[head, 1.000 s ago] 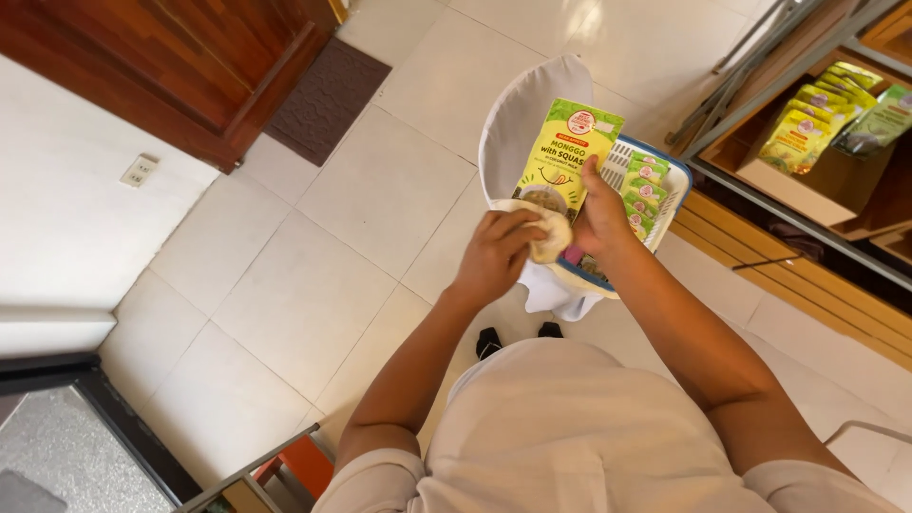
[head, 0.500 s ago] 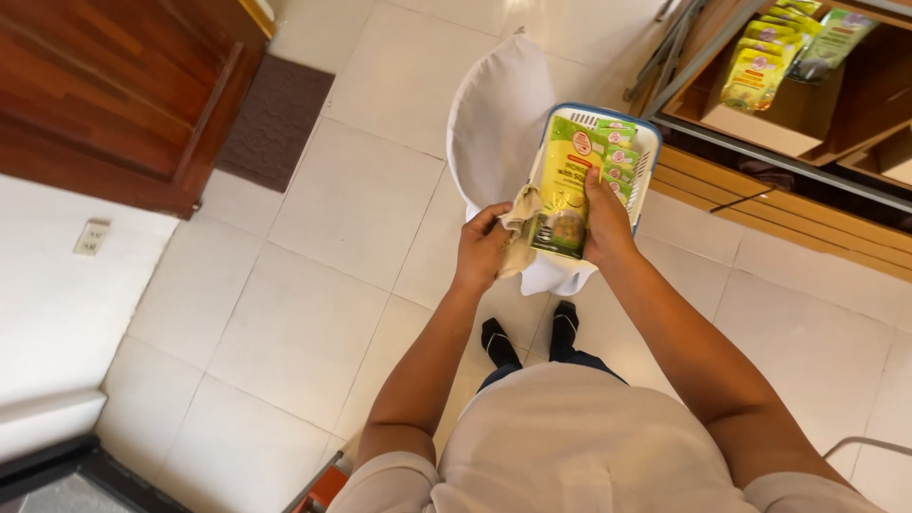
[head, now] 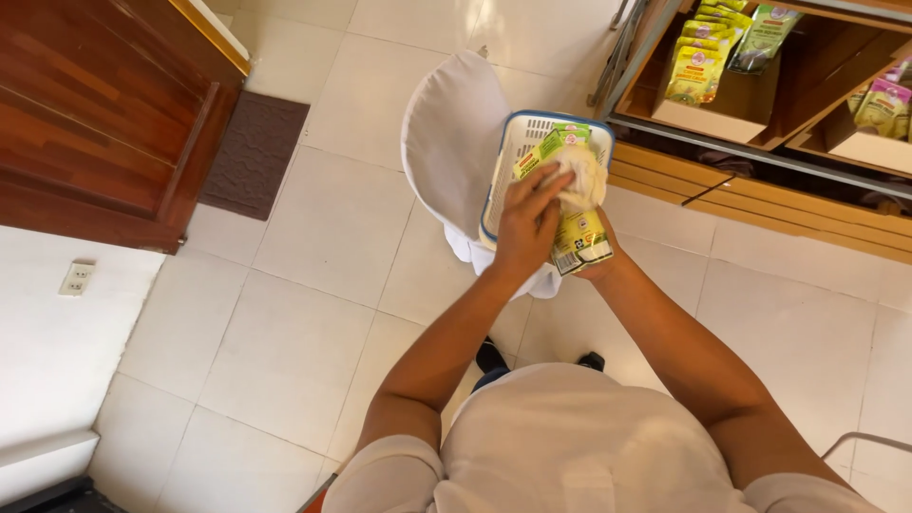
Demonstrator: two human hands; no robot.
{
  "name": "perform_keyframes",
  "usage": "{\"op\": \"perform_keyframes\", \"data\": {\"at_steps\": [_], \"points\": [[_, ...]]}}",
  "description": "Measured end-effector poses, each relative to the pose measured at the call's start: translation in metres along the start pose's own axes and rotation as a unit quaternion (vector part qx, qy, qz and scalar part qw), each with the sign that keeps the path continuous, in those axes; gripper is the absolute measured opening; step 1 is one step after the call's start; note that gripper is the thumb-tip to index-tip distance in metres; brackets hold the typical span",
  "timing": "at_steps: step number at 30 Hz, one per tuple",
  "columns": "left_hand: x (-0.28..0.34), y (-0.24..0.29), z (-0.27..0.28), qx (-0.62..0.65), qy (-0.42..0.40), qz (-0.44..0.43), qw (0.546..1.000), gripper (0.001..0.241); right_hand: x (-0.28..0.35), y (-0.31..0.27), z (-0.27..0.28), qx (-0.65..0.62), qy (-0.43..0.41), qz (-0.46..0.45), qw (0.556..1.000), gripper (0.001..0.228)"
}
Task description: Wiping food pouches with a cloth and organizing them on a retail shelf.
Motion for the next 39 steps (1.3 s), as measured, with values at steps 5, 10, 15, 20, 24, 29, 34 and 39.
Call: {"op": "perform_keyframes", "data": {"at_steps": [5,10,15,20,24,29,34,39], "points": [[-0.010,0.004,-0.053,-0.081,0.028,-0.001,0.996,0.045,0.034,-0.050,0.042,-0.081,-0.074,-0.024,0.994,0.069],[0.028,0.028,-0.151,-0.049,-0.100,-0.037,0.993,0.048,0.065,-0.120,0.094,-0.145,-0.125,-0.018,0.981,0.084],[0.083,0.044,-0.230,0.039,-0.187,-0.039,0.981,0.046,0.111,-0.171,0.152,-0.206,-0.160,-0.026,0.965,0.099],[0.090,0.010,-0.264,0.045,-0.200,0.090,0.975,0.038,0.117,-0.231,0.200,-0.218,0.047,0.007,0.975,0.091],[0.059,0.001,-0.277,0.073,-0.158,0.176,0.969,0.041,0.120,-0.264,0.192,-0.096,0.044,0.119,0.987,0.059],[0.034,0.003,-0.316,0.178,-0.172,0.369,0.896,0.044,0.091,-0.294,0.220,0.164,0.176,0.317,0.917,0.056],[-0.016,-0.063,-0.344,0.127,-0.138,0.290,0.938,0.042,0.058,-0.319,0.240,0.307,0.214,0.372,0.850,0.044],[-0.059,-0.140,-0.400,0.080,-0.212,0.237,0.945,0.040,0.003,-0.343,0.252,0.361,0.235,0.355,0.830,0.023]]}}
Point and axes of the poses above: each hand's wrist, its own x-axis away from the middle knuckle, its own z-axis out of the back of the hand, y = z × x, the point moved 3 cm from there along -x, towards the middle knuckle, and after that the axes turned 2 degrees about z, right-handed, at the moved point
